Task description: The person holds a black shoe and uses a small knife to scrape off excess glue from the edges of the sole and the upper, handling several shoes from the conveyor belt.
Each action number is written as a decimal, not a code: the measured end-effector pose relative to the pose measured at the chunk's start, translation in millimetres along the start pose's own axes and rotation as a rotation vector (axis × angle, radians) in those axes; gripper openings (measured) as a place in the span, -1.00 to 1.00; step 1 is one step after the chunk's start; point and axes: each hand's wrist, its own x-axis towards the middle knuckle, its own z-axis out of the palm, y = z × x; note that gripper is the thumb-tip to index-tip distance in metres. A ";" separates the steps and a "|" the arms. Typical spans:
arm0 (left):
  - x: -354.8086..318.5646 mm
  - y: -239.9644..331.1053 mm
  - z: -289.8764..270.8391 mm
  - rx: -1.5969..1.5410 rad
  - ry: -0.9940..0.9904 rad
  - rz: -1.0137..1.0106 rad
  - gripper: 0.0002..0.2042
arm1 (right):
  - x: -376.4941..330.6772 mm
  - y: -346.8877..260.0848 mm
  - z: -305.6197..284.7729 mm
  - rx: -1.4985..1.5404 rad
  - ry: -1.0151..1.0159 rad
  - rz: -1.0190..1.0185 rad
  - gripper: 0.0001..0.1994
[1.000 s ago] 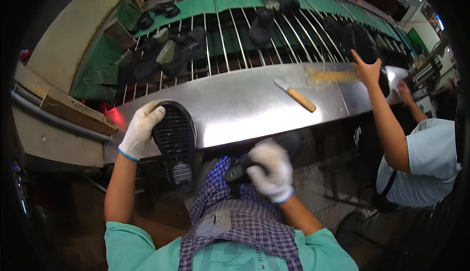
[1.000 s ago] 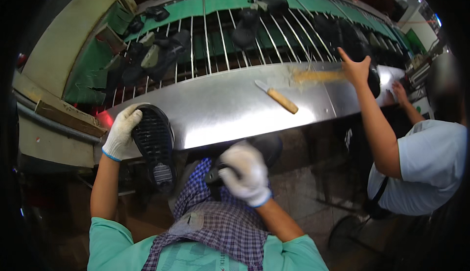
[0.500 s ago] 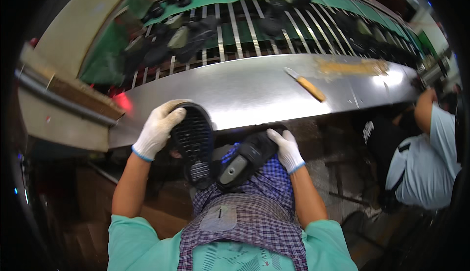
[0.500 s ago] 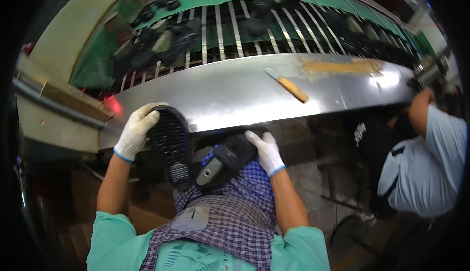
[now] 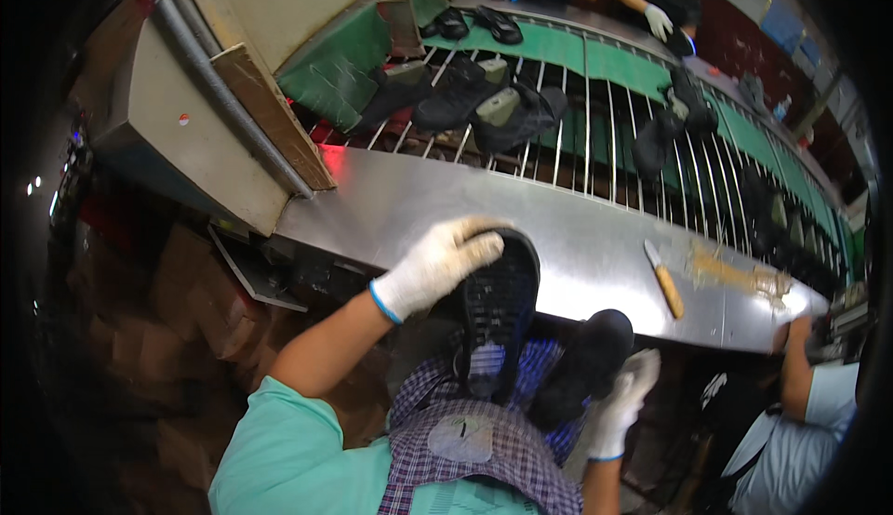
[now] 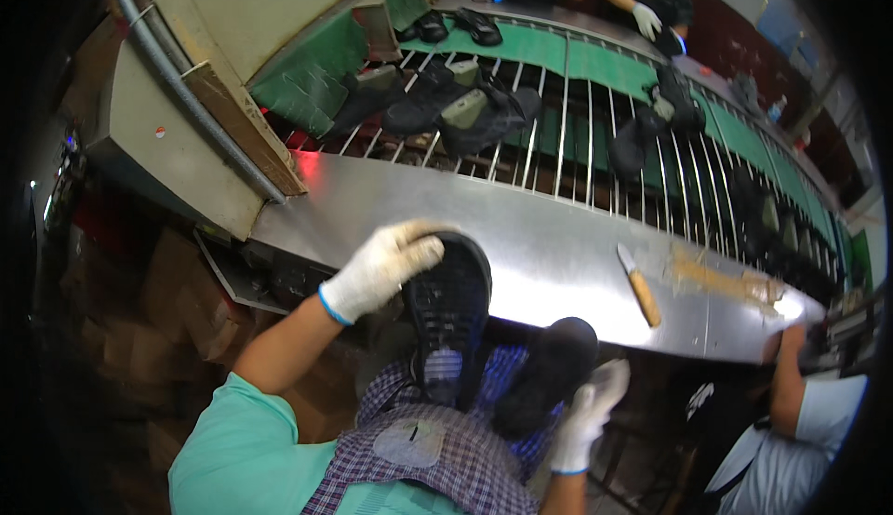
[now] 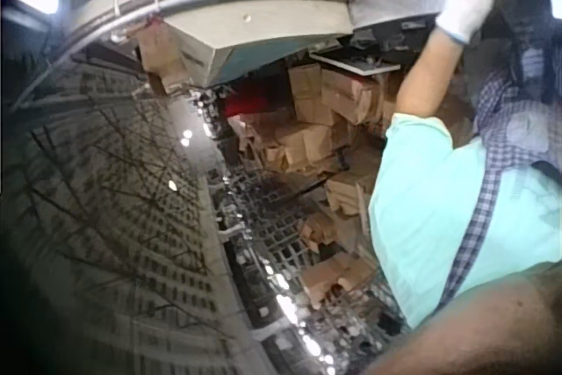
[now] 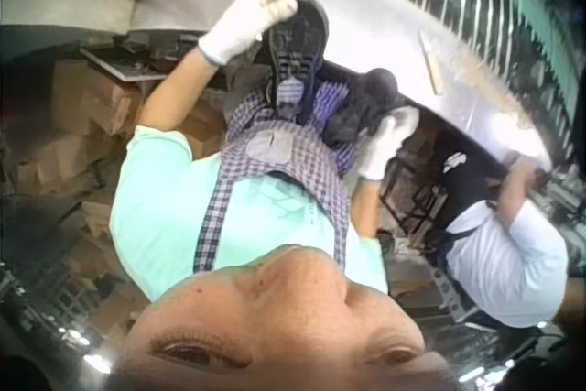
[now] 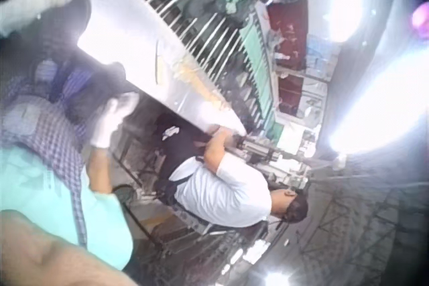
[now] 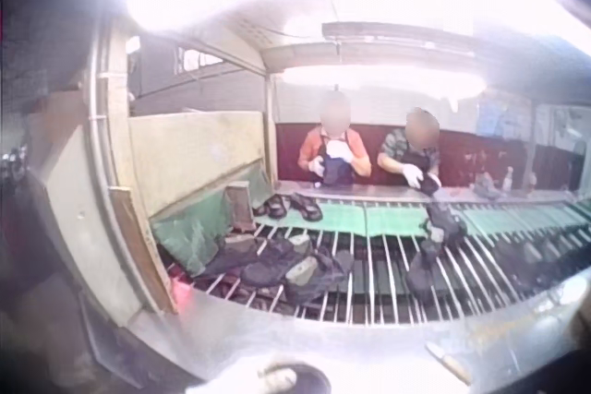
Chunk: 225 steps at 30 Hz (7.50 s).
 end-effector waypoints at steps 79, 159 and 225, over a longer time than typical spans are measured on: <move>-21.7 -2.1 16.9 0.128 -0.057 0.063 -0.07 | 109.8 -136.6 155.1 0.189 -0.719 -0.520 -0.68; -24.3 -92.4 72.9 0.704 0.249 0.847 -0.52 | 68.8 -141.6 94.1 0.195 -0.420 0.031 -0.08; -42.0 -21.4 24.3 -0.055 -0.328 0.206 -0.37 | 96.0 -228.8 86.9 -0.488 -1.006 -0.260 -0.18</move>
